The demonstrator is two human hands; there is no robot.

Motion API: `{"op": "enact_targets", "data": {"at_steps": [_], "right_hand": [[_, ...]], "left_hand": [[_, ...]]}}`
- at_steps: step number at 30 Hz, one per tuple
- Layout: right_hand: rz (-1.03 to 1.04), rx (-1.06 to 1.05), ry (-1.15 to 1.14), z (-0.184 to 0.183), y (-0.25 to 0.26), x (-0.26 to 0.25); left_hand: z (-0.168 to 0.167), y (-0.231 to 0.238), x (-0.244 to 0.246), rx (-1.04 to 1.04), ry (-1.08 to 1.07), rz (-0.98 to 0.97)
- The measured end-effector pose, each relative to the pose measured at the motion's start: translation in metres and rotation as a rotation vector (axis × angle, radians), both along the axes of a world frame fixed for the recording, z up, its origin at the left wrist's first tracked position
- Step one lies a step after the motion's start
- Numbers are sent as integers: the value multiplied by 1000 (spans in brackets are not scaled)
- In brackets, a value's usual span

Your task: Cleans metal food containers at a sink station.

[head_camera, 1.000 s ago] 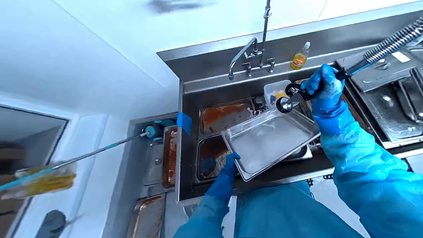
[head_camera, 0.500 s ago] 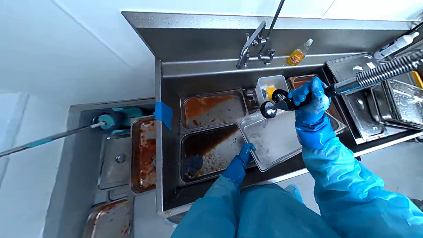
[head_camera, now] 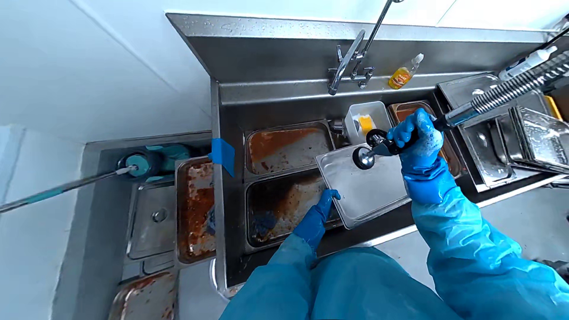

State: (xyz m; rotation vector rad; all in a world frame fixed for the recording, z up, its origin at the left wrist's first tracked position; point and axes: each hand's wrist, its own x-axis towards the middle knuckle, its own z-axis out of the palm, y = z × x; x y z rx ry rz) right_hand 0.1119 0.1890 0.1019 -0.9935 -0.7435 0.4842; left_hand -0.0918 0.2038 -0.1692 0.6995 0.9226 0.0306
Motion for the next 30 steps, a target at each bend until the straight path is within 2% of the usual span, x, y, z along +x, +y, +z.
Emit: {"op": "enact_targets", "data": {"at_steps": [6,10,14,19,26,28,30], "right_hand": [[-21,-90,40,-8,-14,-2],[-137,37,-34,-19,-21,13],[-266,185,-95,-2,-19,28],[-276,271,-284,22,-13,42],[-289,434,-232,44,5,57],[-258,458,-231,46,8,61],[-239,440,-222,42,7,63]], "left_hand": [[-4,12,-13,48,40,86],[4,27,-30,190,105,117],[34,40,-56,337,188,194],[74,56,-90,576,170,364],[158,77,-110,933,485,215],[169,78,-111,977,496,239],[180,74,-113,935,481,288]]}}
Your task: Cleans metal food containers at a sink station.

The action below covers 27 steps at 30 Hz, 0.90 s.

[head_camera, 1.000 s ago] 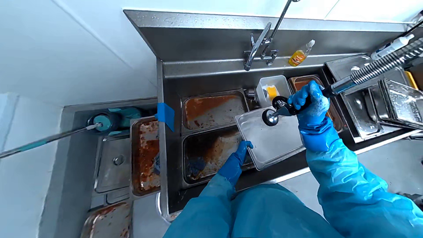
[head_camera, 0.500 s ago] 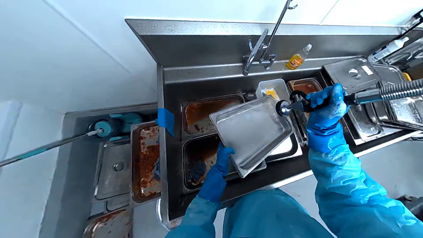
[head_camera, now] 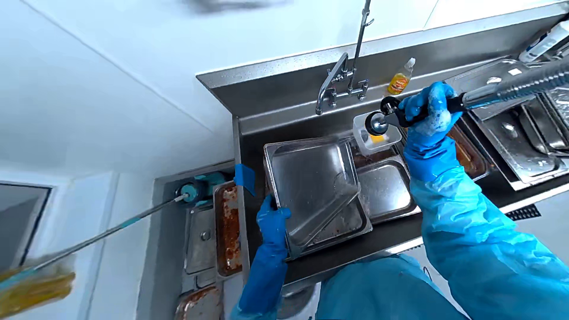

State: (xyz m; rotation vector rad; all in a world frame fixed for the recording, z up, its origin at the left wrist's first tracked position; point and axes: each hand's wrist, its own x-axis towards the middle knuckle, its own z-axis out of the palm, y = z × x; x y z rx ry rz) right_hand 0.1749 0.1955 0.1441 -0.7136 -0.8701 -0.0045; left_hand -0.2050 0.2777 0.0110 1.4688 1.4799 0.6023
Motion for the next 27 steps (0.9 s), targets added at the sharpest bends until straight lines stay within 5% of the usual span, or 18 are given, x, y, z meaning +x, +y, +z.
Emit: {"op": "enact_targets", "data": {"at_steps": [9,13,21,27], "right_hand": [[10,-275,80,-24,-36,14],[143,-290,266,-32,-54,15],[287,-145,307,-28,-78,21],[445,-566,37,-27,-100,74]], "left_hand": [[69,-42,28,197,-127,61],[85,-59,55,376,-11,9],[79,-73,106,735,289,-11],[76,-76,121,732,339,-4]]}}
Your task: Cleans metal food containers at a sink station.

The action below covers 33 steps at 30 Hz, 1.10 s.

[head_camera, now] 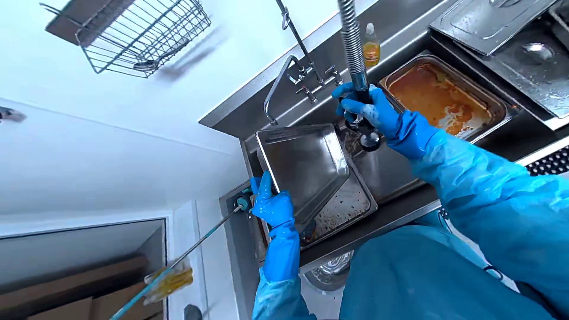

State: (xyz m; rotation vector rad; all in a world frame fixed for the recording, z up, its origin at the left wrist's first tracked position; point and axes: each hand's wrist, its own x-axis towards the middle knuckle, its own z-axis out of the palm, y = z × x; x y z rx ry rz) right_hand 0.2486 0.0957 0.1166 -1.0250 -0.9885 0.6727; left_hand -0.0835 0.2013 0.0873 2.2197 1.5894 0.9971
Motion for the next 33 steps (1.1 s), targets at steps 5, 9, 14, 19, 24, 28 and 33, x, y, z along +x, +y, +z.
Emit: {"op": "enact_targets", "data": {"at_steps": [5,9,14,19,24,28,33], "right_hand": [[18,-157,-12,-21,-20,25],[-74,166,144,-12,-16,20],[-165,528,352,33,8,0],[-90,631,512,40,43,-20],[41,443,466,32,31,-48],[75,383,475,23,22,-58],[21,378,417,18,26,-58]], "left_hand": [[-5,3,0,-111,-215,102],[-29,6,-12,-329,-410,326],[-73,0,-10,-508,-450,395],[-91,-9,7,-570,-392,358],[-96,-10,11,-552,-411,290],[-87,-6,18,-529,-384,242],[-70,1,26,-460,-365,126]]}}
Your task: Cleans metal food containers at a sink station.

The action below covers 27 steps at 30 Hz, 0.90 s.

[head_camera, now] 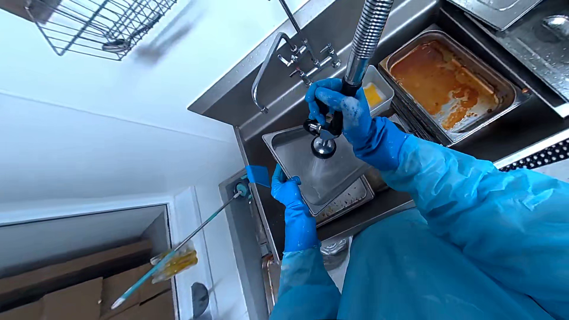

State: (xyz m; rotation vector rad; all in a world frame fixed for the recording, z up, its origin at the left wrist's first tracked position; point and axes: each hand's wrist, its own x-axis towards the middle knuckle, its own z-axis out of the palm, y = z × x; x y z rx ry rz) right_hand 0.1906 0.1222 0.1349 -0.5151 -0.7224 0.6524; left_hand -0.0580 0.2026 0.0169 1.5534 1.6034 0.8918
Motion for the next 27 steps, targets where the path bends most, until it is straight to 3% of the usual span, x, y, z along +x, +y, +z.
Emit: {"op": "enact_targets", "data": {"at_steps": [5,8,10,12,13,14,17,18,20,22,25,26,27], "right_hand": [[-94,-242,-362,-23,-7,50],[-346,-783,-635,-45,-28,85],[-598,-1109,-675,-61,-53,83],[-753,-1216,-540,-83,-75,56],[-691,-1228,-426,-93,-78,39],[-502,-1233,-270,-100,-75,22],[335,-1115,458,-118,-50,-9],[430,-1076,678,-122,-40,-19],[342,-1083,994,-124,-23,-37],[189,-1056,1097,-143,-9,-58],[90,-886,1185,-164,3,-91],[71,-837,1204,-165,6,-102],[49,-798,1198,-163,9,-114]], "left_hand": [[53,-1,-6,162,70,-133],[82,-1,-19,309,69,-244],[102,1,-30,413,116,-338],[122,5,-40,607,273,-471],[132,7,-42,732,362,-561],[141,8,-44,848,430,-658],[151,11,-48,1111,564,-972],[151,13,-52,1180,619,-1067],[148,20,-62,1300,679,-1151],[144,29,-73,1391,641,-1053],[134,29,-84,1438,573,-446],[127,19,-81,1277,518,-163],[122,5,-74,976,398,102]]}}
